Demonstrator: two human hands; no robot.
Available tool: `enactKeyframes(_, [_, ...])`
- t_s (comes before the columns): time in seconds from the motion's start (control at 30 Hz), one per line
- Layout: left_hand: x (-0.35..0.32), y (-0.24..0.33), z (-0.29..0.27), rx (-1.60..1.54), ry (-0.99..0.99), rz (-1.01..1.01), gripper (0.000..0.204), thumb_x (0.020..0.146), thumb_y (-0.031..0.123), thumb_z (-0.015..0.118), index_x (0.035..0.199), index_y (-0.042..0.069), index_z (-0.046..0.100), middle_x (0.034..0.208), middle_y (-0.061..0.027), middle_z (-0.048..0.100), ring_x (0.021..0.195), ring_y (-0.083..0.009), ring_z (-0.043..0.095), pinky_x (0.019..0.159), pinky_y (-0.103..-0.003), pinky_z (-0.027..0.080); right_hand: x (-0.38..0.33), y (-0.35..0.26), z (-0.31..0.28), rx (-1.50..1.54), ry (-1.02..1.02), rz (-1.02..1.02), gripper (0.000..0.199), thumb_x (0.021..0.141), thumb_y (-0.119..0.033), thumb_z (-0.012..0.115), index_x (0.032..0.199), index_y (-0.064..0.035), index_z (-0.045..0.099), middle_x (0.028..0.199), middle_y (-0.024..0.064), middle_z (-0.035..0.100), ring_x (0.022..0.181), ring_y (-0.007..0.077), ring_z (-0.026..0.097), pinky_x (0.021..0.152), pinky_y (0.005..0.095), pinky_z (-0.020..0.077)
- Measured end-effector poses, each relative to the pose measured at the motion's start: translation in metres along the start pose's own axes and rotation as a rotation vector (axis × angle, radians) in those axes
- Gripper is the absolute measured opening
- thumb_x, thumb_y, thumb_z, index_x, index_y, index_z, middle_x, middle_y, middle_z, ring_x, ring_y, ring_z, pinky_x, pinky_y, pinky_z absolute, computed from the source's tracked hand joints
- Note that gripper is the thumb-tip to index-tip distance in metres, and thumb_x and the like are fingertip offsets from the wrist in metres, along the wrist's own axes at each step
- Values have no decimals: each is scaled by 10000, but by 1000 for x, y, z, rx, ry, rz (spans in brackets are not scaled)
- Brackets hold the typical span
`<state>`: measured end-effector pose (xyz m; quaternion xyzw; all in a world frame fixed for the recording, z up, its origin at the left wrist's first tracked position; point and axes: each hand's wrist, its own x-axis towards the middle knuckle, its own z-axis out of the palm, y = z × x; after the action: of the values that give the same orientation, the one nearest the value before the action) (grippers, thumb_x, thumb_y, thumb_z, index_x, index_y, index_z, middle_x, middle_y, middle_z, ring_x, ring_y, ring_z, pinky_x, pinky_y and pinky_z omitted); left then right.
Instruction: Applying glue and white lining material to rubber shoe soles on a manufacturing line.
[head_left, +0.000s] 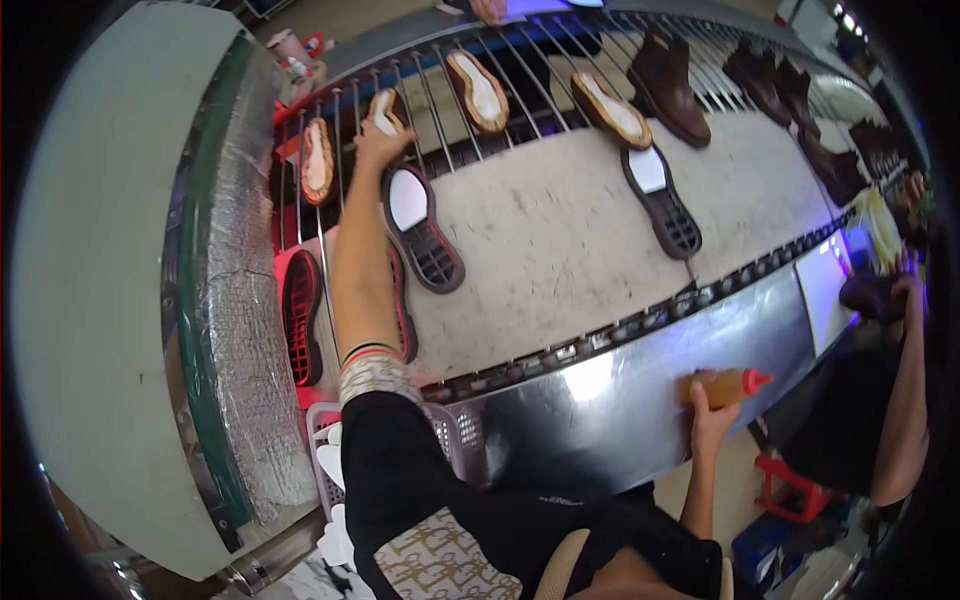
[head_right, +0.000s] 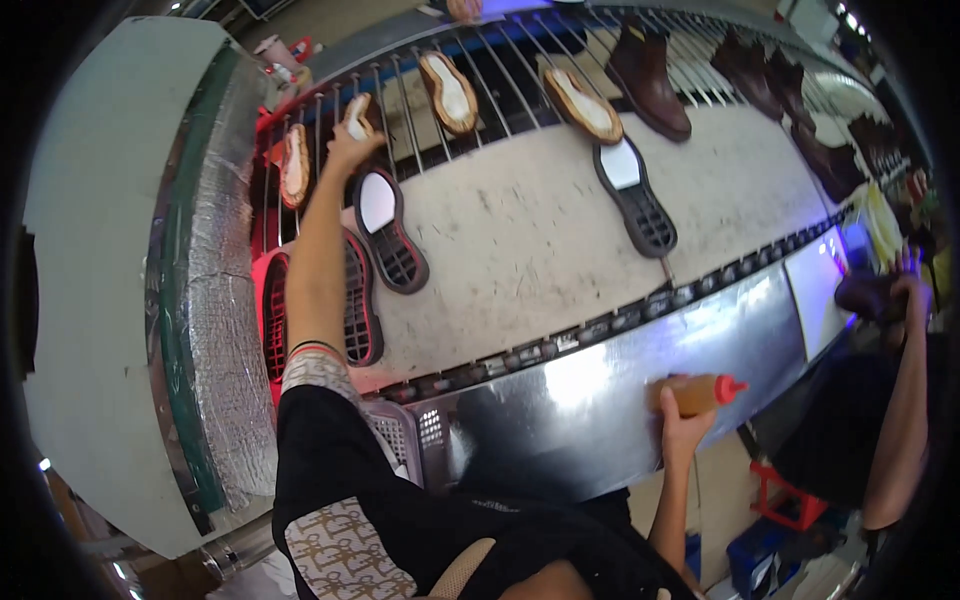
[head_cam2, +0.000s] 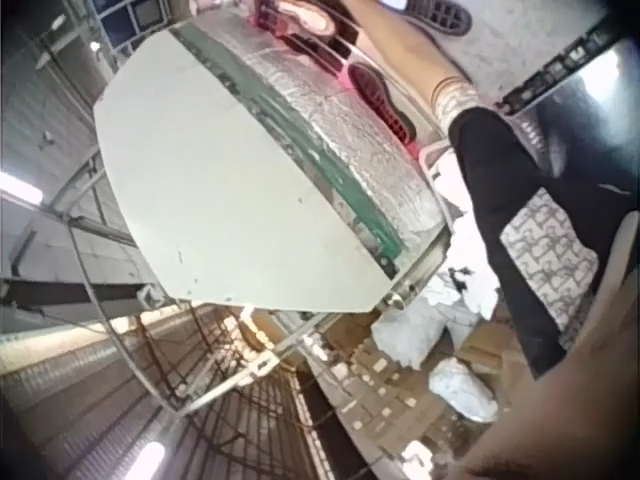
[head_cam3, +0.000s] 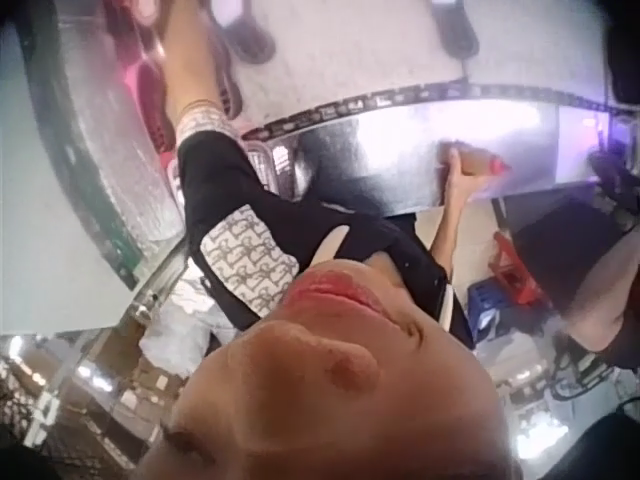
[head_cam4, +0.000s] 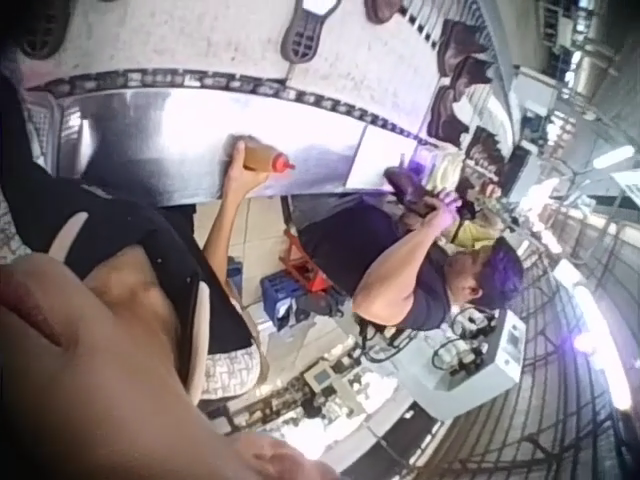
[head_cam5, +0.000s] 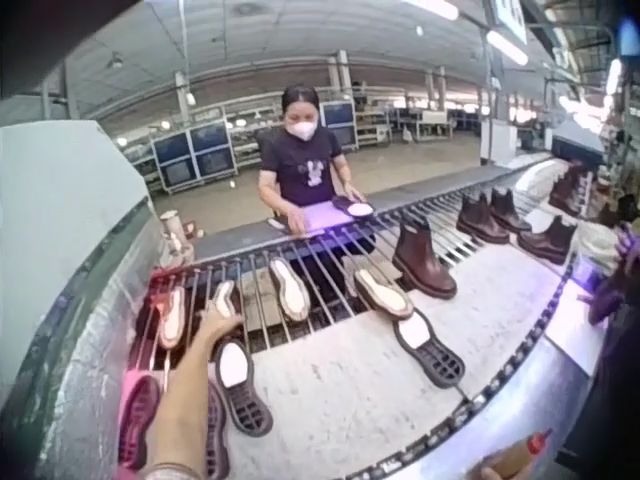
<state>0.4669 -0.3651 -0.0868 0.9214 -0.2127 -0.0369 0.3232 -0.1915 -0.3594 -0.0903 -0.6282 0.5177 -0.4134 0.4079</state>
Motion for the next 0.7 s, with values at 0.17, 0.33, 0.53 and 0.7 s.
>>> enactKeyframes(0.17, [-36,26,-3,176,-104,-130,1100,504,492,762,1332,-3,234,1243,-349,386,1075,-417,498,893,-391,448,-4,-8,2,-8,-43,-42,323,711,-82,704,977,11,547,916,97,600,843,198,581,798,319,457])
enactKeyframes(0.33, [-95,11,-12,269,-122,15,1068,602,632,614,1359,-4,212,1285,-283,415,1146,-439,450,978,-462,339,5,-1,7,78,-82,-40,324,722,-101,727,975,1,550,906,80,601,818,175,578,754,298,463])
enactKeyframes(0.53, [-157,-57,-80,488,-642,-26,900,729,648,478,1351,16,322,1244,-268,481,1195,-438,418,1006,-470,311,11,-13,22,84,-82,-83,386,711,-125,744,1005,11,534,906,82,601,809,173,583,745,294,469])
enactKeyframes(0.7, [-267,-52,-69,801,-555,133,872,660,588,584,1092,-167,516,1135,-327,526,1082,-368,544,927,-388,424,14,-6,10,39,-44,-175,400,728,-146,723,1036,2,515,885,84,605,779,173,579,719,301,470])
